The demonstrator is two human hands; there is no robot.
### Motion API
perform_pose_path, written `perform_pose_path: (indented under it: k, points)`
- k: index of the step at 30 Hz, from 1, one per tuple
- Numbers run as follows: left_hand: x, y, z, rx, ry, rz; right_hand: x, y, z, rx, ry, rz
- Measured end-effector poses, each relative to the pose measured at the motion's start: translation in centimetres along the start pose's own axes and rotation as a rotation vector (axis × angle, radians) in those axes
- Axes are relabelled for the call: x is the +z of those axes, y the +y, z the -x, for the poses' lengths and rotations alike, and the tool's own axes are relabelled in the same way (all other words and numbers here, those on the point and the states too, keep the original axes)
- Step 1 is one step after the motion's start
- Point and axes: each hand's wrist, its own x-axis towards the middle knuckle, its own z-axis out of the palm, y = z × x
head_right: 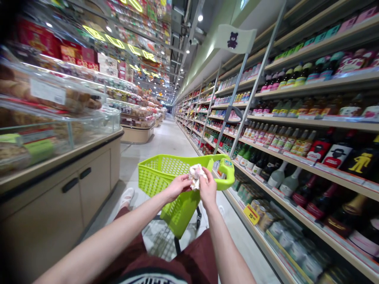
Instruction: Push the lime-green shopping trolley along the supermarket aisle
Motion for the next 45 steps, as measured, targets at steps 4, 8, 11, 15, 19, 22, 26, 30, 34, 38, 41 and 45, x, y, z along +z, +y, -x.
perform_pose_path:
  k: [4, 8, 11, 15, 19, 22, 26, 30, 34, 38, 41, 45]
  points:
    - [1.4, -0.4, 0.8, 0.007, 0.01, 0.09, -0.4, 1.2, 0.7, -0.143, -0.006, 0.164]
    - [1.6, -0.8, 1.5, -0.008, -0.009, 0.089, -1.1, 1.9, 2.2, -0.413, -0.06, 0.456]
    - [1.4, -1.3, 2.3, -0.062, -0.055, 0.117, -2.2, 2.5, 3.4, -0.545, -0.192, 0.609]
    - [1.0, -1.9, 2.4, -0.099, -0.132, -0.044, -3.9, 2.5, 3.0, -0.713, -0.237, 0.694]
    - [-1.0, -2.5, 1.1, 0.031, 0.168, -0.448, -5.0, 1.8, 0.5, -0.898, 0.028, 0.86]
    - [-3.5, -4.1, 0.5, 0.059, 0.308, -0.824, -4.9, 2.7, -0.2, -0.988, 0.043, 1.052]
    - [-5.6, -7.5, 1.1, 0.029, 0.243, -1.127, -3.8, 6.6, 1.8, -1.08, -0.237, 1.156]
    - [-5.5, -9.4, 2.1, 0.05, 0.103, -1.286, -2.9, 9.6, 4.1, -1.114, -0.383, 1.131]
    - [-5.1, -9.1, 2.4, 0.134, 0.062, -1.427, -3.4, 7.7, 3.2, -1.125, -0.365, 1.111]
    - [-4.8, -8.5, 2.2, 0.153, 0.085, -1.519, -4.3, 5.0, 0.9, -1.043, -0.114, 1.112]
    - [-4.6, -8.6, 2.4, 0.189, 0.078, -1.562, -4.2, 6.6, 1.6, -1.02, -0.21, 1.161]
    - [-4.7, -9.0, 3.0, 0.202, 0.027, -1.589, -3.3, 11.1, 5.0, -1.037, -0.443, 1.157]
